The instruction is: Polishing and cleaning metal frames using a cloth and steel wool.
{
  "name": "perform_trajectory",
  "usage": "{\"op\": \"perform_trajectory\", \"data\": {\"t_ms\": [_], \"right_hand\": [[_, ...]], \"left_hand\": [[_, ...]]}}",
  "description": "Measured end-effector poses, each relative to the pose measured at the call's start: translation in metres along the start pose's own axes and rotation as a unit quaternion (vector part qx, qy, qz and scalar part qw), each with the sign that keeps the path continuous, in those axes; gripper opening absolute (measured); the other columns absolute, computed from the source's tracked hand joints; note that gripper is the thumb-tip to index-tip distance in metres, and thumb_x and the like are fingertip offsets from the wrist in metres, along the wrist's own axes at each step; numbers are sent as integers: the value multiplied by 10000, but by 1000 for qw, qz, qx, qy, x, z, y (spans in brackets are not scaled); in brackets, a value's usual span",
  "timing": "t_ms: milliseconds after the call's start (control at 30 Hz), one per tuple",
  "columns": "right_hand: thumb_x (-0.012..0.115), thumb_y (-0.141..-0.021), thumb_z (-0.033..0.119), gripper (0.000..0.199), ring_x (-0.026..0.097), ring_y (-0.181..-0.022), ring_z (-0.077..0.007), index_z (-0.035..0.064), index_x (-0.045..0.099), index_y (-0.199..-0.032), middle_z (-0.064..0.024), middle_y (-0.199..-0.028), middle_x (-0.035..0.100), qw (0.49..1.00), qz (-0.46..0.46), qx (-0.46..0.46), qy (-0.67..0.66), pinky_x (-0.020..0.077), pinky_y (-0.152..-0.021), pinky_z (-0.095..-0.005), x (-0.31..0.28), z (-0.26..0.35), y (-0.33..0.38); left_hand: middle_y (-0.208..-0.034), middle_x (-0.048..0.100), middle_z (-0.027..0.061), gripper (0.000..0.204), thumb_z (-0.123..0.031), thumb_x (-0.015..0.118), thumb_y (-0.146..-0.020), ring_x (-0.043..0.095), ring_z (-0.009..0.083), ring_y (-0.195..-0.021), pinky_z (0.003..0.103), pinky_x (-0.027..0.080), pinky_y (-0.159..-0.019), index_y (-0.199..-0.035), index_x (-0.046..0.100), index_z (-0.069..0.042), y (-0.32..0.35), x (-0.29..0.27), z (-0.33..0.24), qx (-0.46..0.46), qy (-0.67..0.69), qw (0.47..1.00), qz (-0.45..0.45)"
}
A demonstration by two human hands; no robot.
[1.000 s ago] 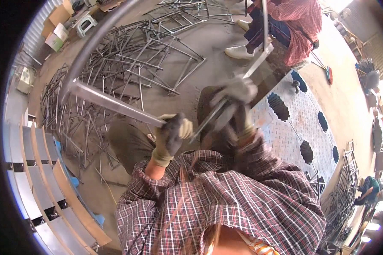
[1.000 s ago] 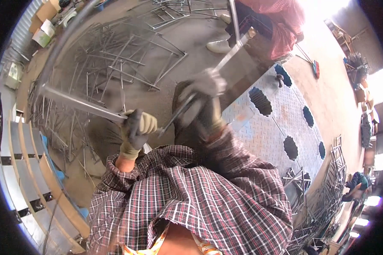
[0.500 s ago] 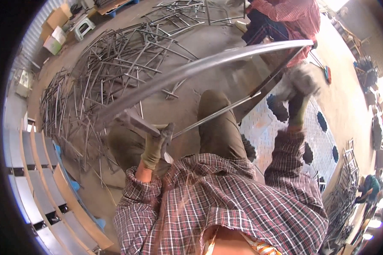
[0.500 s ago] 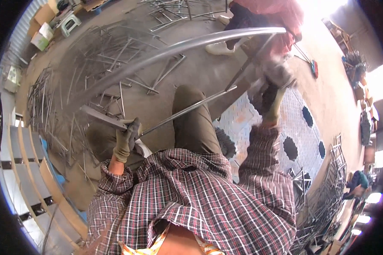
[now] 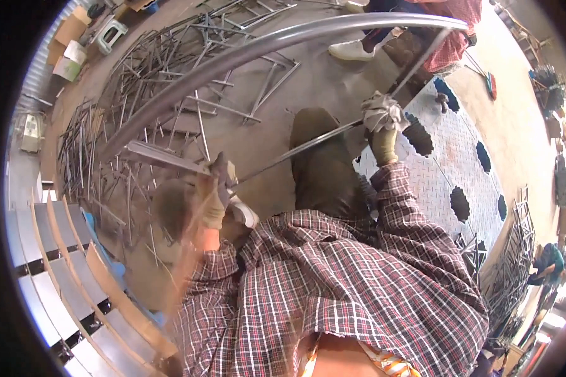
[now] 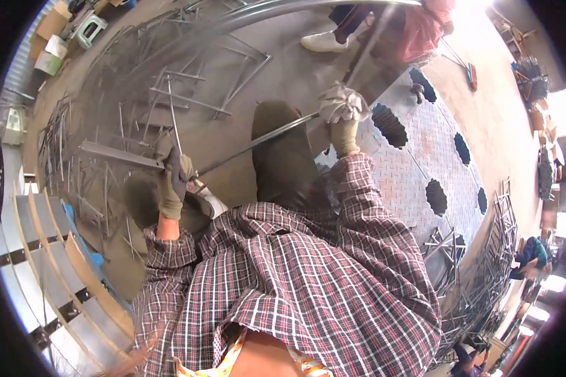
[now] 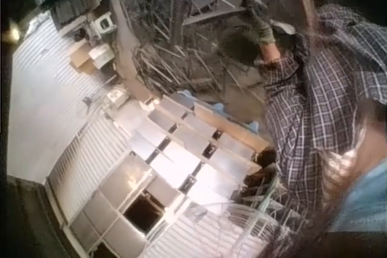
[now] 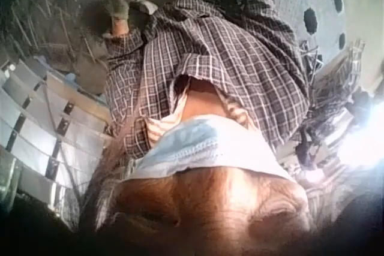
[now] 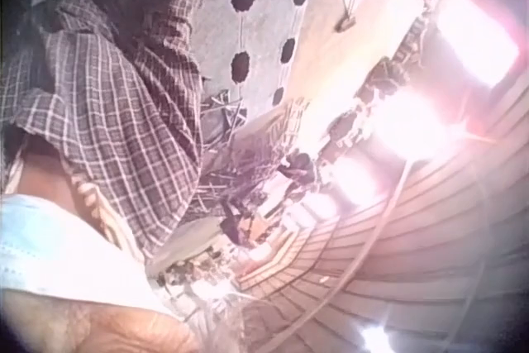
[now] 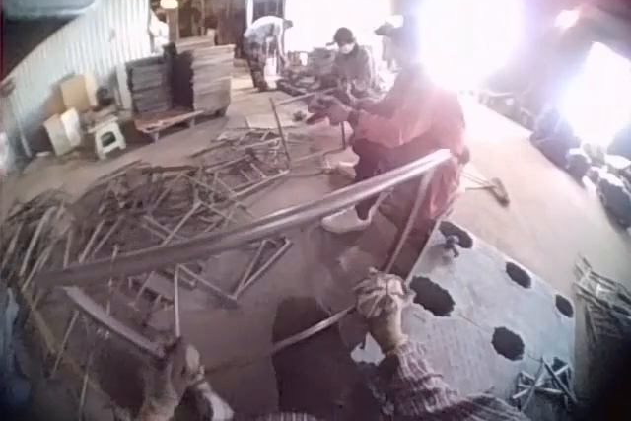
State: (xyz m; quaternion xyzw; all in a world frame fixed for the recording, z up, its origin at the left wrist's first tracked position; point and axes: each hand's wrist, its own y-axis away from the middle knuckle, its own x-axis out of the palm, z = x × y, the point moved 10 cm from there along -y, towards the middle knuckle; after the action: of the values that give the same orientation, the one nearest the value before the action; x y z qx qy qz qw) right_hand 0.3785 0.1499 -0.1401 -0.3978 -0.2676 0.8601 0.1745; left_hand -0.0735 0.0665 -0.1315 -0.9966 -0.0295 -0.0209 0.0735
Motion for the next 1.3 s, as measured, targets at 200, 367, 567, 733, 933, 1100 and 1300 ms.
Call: {"op": "perform_trajectory", "data": {"t_ms": [200,367,567,733,933,1100,1300], "right_hand": [[666,-895,75,369,613,-1190,-268,58,635,-1262,-123,-1268,655,972,208,-88,-60,490,-1016,-379,2,-15,-17],[602,-972,189,283,643,-1087,-210,71,615,-1229,-84,-1174,670,903,423,-77,-23,526,-934,-339,6,-24,-41],[706,-852,311,336,688,-997,-333,89,687,-1104,-157,-1075,717,841,421,-83,328,542,-862,-403,7,-81,-58],[588,-942,234,270,710,-979,-384,99,698,-1147,-196,-1080,731,854,301,186,381,549,-850,-481,-112,-167,-64],[643,-880,103,267,693,-995,-366,30,664,-1136,-206,-1033,719,994,-58,65,69,540,-846,-422,-165,-74,-128],[678,-905,184,328,686,-804,-248,-4,666,-1174,-115,-960,715,969,-151,-186,67,555,-721,-387,-192,156,-174],[594,-1005,190,394,686,-1081,-197,3,585,-1352,-127,-1238,680,837,214,-387,-322,563,-957,-334,-98,408,-152]], "left_hand": [[-545,344,-12,494,-398,543,-1050,354,103,-484,308,274,-483,-686,401,-96,-8,-2,4,-35,19,999,-8],[-532,373,-22,460,-378,585,-1034,369,107,-463,310,274,-459,-690,460,-99,-22,3,-7,13,53,998,6],[-717,537,-51,311,-285,659,-987,428,58,-573,251,338,-496,-1129,714,-14,-12,4,0,-70,27,997,-1],[-624,499,-35,303,-303,643,-996,408,63,-506,273,295,-447,-1017,703,-7,-10,-13,-8,-74,93,993,-2],[-536,390,-41,384,-356,609,-1027,345,80,-439,287,248,-429,-772,544,-76,-21,-4,-7,-31,62,997,-33],[-615,481,-59,271,-301,635,-1020,405,56,-512,263,290,-461,-895,670,-63,-16,22,-32,-99,22,995,10],[-669,549,-29,189,-193,616,-1023,502,108,-577,292,382,-517,-984,695,-26,-11,62,-48,-64,-19,996,67]]}}
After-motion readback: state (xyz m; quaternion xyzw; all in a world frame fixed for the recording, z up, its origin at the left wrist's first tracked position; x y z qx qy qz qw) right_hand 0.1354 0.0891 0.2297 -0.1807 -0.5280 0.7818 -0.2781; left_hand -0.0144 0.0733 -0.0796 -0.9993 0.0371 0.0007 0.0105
